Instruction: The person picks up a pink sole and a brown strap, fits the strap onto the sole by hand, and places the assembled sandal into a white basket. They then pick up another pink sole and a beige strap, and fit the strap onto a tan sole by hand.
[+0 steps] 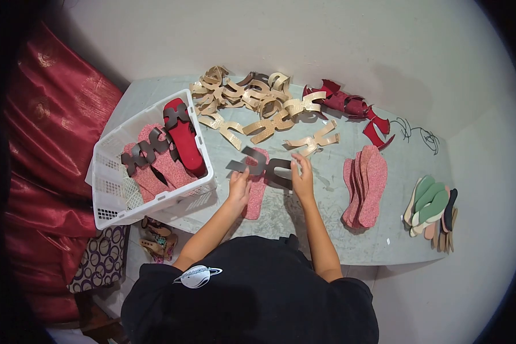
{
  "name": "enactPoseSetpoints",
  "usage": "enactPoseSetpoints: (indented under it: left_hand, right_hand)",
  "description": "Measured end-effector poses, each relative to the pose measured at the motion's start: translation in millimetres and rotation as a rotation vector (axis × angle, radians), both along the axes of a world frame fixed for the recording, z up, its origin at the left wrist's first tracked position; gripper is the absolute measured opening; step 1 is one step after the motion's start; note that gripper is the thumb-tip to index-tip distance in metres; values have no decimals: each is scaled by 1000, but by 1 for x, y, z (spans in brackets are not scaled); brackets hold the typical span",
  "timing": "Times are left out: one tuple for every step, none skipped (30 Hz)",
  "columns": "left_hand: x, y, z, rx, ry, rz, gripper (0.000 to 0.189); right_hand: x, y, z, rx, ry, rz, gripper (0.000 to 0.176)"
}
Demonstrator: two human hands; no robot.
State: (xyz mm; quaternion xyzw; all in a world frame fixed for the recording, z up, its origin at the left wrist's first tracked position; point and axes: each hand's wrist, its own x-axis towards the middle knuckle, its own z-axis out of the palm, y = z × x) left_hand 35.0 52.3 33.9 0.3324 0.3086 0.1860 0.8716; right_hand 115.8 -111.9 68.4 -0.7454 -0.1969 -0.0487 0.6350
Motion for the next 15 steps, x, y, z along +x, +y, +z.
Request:
enactPoseSetpoints:
  left_hand:
    - [-3,-4,2,64,87,33,52]
    - [-5,-7,-5,65,87,29,52]
    - [-6,-9,-24,138,187,61,55]
    - [-12,-12,-35,211,288,94,59]
    - [-22,-13,-46,251,266,-7,68]
    - [-32,-16,-48,251,271,-8,68]
    - [-40,-18,-49,447,280,-149,71]
    - [-48,-19,-50,642,288,-292,74]
    - [-55,-18,-47,1012,358,-340,82]
    - [-62,-21,-33,1010,363,-341,82]
    - [-68,-25,-17,1251,417,-402,82]
    - [-72,-28,-7,1493,469,-465,83]
    - [-73,-30,-8,1495,475,-470,83]
    - [-73,-33,-9,1514,455,-448,84]
    - [-73,-36,-12,1533,435,-427,85]
  right_hand:
    - [-2,-3,-10,-85,-16,1,25]
    - [-4,-8,-21,-170,-32,2,25]
    - [-10,-12,-24,-223,-1,3,28]
    - [-14,-16,-30,-223,2,1,28]
    - [-20,-18,-37,-253,-13,28,29]
    - [-25,-20,-40,-283,-27,55,30]
    - [-30,-20,-43,-282,20,75,33]
    - [-33,-21,-46,-283,25,77,33]
    - [-36,-21,-46,-415,-24,89,35]
    - [-41,-21,-43,-546,-74,102,38]
    - [-48,-18,-41,-579,-153,32,45]
    - [-49,-17,-45,-578,-148,34,45]
    - [-49,-16,-50,-660,-251,11,42]
    - [-50,-15,-54,-741,-353,-12,39]
    - [-52,-16,-55,-739,-345,-11,39]
